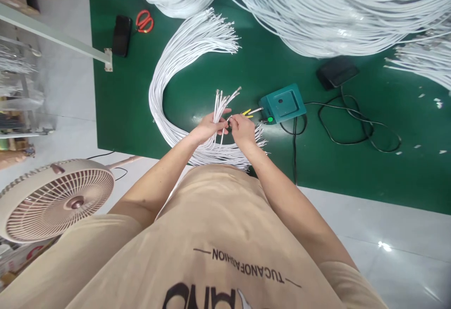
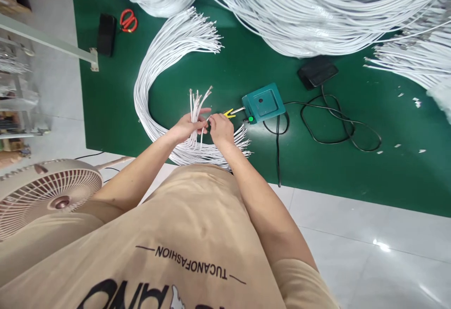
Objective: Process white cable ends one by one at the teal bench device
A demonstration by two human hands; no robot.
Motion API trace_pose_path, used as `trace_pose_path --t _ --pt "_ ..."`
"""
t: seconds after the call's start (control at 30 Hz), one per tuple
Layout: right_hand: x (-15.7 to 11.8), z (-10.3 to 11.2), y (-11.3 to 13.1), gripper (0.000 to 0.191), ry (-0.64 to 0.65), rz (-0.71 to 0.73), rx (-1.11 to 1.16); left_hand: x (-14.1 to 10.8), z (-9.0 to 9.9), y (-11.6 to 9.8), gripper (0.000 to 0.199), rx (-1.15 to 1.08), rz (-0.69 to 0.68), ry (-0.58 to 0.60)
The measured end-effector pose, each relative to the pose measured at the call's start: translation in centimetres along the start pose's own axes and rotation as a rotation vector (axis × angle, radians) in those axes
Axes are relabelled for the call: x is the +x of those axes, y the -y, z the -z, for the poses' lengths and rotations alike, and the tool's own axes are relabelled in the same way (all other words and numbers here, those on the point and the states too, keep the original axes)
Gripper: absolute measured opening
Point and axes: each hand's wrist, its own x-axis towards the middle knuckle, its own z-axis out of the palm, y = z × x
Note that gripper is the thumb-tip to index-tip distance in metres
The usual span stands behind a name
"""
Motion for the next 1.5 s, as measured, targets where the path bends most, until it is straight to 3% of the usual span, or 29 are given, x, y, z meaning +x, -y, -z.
trace_pose_path --t 0.13,0.23,0.3,0.43,0.73,0.93,1.1,1.3,1.5 --pt "0.0 1.0 -0.3 0.033 0.096 0.245 -0.444 1.0 0.3 0.6 0.045 0.008 0.058 0.089" --pt "0.8 2.4 -0.8 0.033 0.228 0.457 -0.613 1.6 0.2 1.3 0.044 0.001 0.09 0.095" --pt "1.6 3.7 -1.3 0.032 0.262 0.522 -0.652 1.9 0.0 1.6 0.047 -0.008 0.106 0.064" --pt "3.8 6.0 -2.6 0.024 0.194 0.507 -0.636 2.2 -0.9 1.8 0.049 -0.031 0.135 0.011" --pt "6.1 7.0 -4.5 0.026 0.356 0.484 -0.371 3.6 -2.7 2.4 0.041 0.021 0.165 -0.088" --pt "6.5 7.1 -4.1 0.027 0.328 0.268 -0.029 4.8 -3.2 3.4 0.029 0.06 0.186 -0.157" --pt "6.7 6.9 -4.2 0.03 0.287 0.174 0.074 5.0 -3.5 3.7 0.024 0.093 0.193 -0.193" --pt "6.9 6.6 -4.3 0.033 0.322 0.336 -0.124 5.1 -3.4 4.4 0.017 0.138 0.18 -0.202" --pt "6.6 6.8 -4.2 0.019 0.398 0.471 -0.639 5.1 -3.5 4.4 0.019 0.113 0.225 -0.179"
